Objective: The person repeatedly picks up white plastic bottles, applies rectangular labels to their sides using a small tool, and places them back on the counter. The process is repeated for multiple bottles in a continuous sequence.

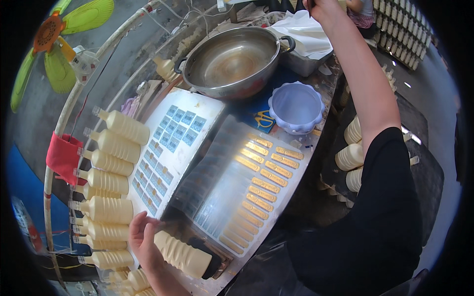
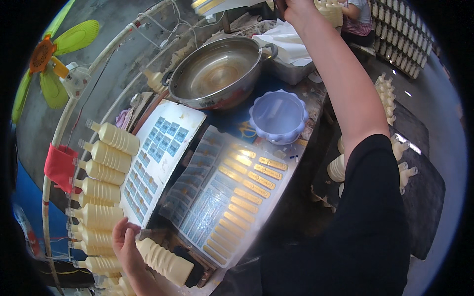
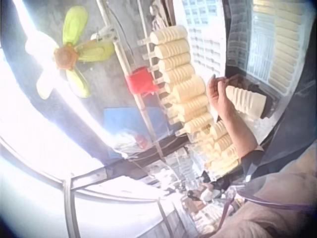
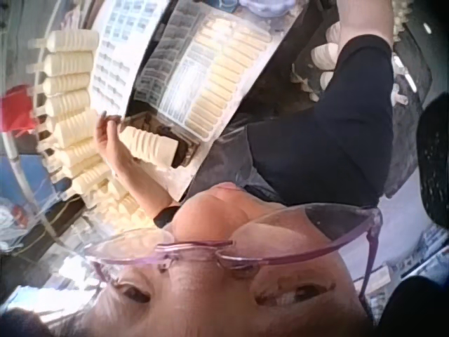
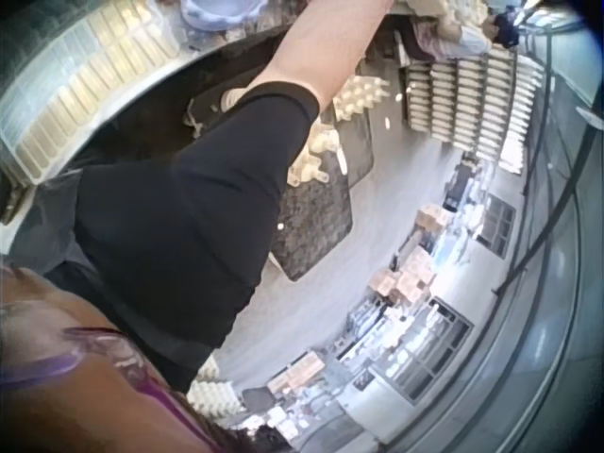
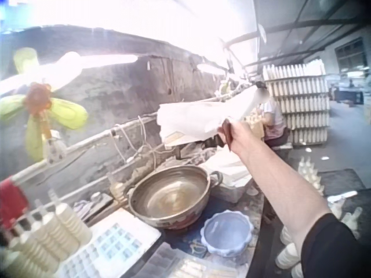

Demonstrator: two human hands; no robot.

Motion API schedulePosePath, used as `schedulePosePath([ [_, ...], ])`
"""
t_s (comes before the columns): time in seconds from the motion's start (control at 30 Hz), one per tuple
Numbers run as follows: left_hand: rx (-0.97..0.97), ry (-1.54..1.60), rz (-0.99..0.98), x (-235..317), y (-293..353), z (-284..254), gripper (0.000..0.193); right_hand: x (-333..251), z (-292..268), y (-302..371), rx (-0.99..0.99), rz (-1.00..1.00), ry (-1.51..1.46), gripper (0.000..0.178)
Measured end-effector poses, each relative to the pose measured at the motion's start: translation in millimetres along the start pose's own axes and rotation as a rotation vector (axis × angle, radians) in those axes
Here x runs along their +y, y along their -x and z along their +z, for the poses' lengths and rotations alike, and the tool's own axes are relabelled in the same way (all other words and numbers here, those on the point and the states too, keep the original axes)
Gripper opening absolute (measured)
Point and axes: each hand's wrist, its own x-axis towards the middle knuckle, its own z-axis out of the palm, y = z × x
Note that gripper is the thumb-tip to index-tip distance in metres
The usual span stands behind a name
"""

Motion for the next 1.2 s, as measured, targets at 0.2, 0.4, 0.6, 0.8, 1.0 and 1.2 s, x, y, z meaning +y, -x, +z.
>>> schedulePosePath([
  [0.2,0.072,0.115,-0.046,-16.8,-5.2,-25.6,0.033,68.7,-84.3,-12.4,0.231,0.497,0.159,0.026],
  [0.4,0.091,0.080,-0.073,-15.4,-7.2,-26.4,0.032,51.7,-131.8,-13.7,0.035,0.379,1.137,0.036],
  [0.6,0.160,0.011,-0.068,-10.4,-7.3,-34.2,0.030,42.4,-118.6,-27.9,-0.213,-0.437,1.935,0.059],
  [0.8,0.192,-0.036,-0.075,-4.0,0.3,-37.6,0.030,92.9,-159.6,-47.7,-0.587,0.349,2.115,0.061],
  [1.0,0.277,-0.060,-0.122,-2.4,17.9,-44.7,0.032,131.6,-171.0,-62.1,-0.732,0.625,2.304,0.055],
  [1.2,0.276,-0.045,-0.121,-7.7,36.1,-62.5,0.033,177.5,-217.1,-84.9,-0.805,0.703,2.363,0.056],
])
